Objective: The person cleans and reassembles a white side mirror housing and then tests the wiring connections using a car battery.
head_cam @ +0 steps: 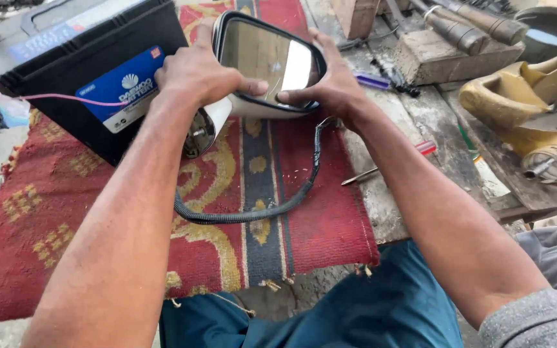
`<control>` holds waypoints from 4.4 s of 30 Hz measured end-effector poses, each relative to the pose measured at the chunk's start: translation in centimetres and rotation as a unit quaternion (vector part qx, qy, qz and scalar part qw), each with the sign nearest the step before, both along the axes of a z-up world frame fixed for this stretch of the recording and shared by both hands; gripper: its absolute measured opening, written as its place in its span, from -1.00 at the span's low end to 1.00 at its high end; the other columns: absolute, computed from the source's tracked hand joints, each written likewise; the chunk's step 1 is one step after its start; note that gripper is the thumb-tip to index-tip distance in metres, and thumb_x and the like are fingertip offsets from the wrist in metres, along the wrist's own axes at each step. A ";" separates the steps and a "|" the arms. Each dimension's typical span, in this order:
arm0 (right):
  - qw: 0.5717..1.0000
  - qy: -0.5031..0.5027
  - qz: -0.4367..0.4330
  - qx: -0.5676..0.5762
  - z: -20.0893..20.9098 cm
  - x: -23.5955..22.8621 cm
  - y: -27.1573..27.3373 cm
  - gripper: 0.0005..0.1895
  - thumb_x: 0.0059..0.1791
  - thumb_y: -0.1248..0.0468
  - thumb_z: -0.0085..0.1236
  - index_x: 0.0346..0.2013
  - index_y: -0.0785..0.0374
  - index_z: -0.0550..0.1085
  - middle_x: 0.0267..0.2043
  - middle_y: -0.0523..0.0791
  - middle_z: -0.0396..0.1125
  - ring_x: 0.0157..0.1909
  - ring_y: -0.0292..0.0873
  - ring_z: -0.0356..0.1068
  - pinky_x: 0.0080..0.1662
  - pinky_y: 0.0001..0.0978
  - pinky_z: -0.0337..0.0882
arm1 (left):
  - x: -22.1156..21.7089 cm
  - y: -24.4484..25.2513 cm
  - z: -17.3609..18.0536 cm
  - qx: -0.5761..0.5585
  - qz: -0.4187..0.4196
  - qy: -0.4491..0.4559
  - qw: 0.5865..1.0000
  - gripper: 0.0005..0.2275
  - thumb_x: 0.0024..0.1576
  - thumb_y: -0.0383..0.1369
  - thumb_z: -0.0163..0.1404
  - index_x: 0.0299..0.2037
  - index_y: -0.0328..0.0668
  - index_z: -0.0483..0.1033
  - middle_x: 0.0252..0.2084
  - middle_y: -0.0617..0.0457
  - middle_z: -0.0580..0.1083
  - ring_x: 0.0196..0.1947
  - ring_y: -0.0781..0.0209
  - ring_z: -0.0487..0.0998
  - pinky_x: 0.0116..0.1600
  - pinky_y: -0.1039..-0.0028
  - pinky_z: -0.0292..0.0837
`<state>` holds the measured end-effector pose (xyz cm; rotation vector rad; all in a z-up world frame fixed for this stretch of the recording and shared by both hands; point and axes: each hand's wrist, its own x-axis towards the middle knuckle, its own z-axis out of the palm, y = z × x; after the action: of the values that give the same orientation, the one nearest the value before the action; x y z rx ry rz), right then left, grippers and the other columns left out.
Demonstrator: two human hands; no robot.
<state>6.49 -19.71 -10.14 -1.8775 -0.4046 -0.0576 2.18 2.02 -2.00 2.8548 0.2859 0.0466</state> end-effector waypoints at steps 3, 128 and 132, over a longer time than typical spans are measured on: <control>0.998 -0.055 -0.036 -0.007 -0.9 0.0 0.2 0.14 -0.34 -0.29 0.41 0.39 0.06 0.18 0.46 0.05 0.12 0.44 0.05 0.13 0.37 -0.08 0.16 | 0.3 0.6 -0.8 -0.039 0.023 0.003 0.999 -0.10 0.11 0.40 -0.11 0.55 0.11 -0.06 0.39 -0.22 0.26 0.36 -0.36 0.23 0.32 -0.09 0.12; 0.956 -0.034 -0.002 -0.293 8.2 -1.9 2.3 0.01 -0.49 0.10 0.58 0.26 -0.07 0.45 0.22 0.03 0.39 0.26 0.22 0.36 0.26 0.13 0.35 | 1.0 5.9 -6.4 -0.584 0.107 -0.183 0.783 -0.62 0.07 0.05 0.18 -0.25 -0.11 0.69 -0.23 0.02 0.58 -0.11 0.20 0.57 0.09 0.32 0.43; 0.994 0.023 -0.002 -0.111 6.9 -1.7 0.8 -0.23 -0.36 0.08 0.52 0.12 0.13 0.55 0.19 0.10 0.43 0.25 0.22 0.37 0.24 0.05 0.37 | 3.8 7.4 -10.5 -0.503 0.104 -0.185 0.838 -0.58 0.08 0.16 0.10 -0.29 0.00 0.72 -0.28 0.07 0.59 -0.13 0.18 0.61 0.02 0.33 0.46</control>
<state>4.80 -18.88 -3.20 -2.0947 -0.3869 0.0290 5.99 9.47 -12.45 1.7082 0.3852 0.3673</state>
